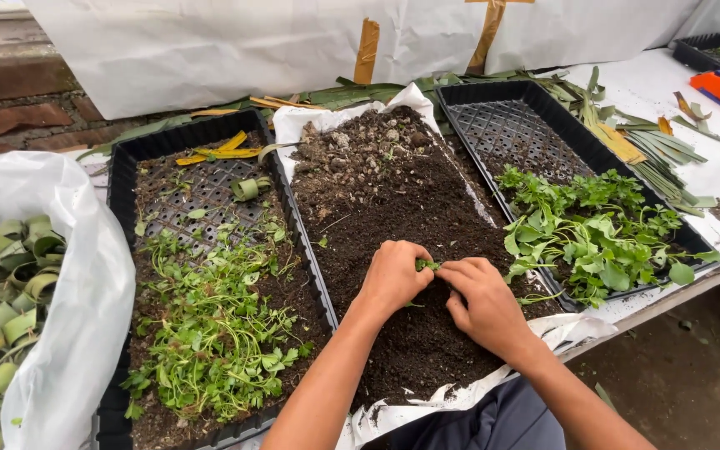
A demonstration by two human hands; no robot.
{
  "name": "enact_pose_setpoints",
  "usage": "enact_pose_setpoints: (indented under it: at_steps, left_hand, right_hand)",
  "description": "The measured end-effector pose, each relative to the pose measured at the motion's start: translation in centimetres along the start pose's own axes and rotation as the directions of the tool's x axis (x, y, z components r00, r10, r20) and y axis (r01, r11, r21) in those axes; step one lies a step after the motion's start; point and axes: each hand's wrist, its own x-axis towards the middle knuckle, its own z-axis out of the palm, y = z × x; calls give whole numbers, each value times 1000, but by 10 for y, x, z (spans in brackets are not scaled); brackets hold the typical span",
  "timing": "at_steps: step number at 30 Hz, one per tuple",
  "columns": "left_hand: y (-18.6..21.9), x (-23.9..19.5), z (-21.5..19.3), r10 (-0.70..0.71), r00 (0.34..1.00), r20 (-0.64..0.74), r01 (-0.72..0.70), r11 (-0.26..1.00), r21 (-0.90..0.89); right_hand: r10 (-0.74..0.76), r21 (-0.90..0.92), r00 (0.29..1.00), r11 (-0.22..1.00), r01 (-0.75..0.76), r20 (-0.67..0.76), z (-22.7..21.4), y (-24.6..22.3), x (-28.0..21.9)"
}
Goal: The person is transplanting small green seedlings from a holding tray into a tray filled with dark soil, one by one.
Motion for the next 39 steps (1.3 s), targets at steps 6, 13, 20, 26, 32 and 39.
enact_pose_setpoints:
  at_steps: [6,13,20,26,32,39]
  left_hand:
    - [3,-3,-4,2,1000,15,-1,1000,-26]
    - [9,-1,-16,56,998,17,-53,990,-132]
    - [14,-9,-23,11,999,42,-5,990,-141]
    - [20,-11,-24,-95,990,103,98,995,-20]
    - [6,-10,-18,-10,1000,13,12,987,-158]
    - [9,-12,-21,-14,1000,9,15,990,-142]
  right_hand:
    - [-98,-171,991,979,113,91,11,1,-3]
    - [20,87,981,995,-37,193,-34,-21,-9]
    - [-35,18,863,999,31,505,-50,-45,1]
    - [-124,72,805,992,100,580,-47,-24,4]
    - [104,170,868,963,-211,486,-73,-33,35]
    - [267,298,938,897,-326,221,-58,-33,32]
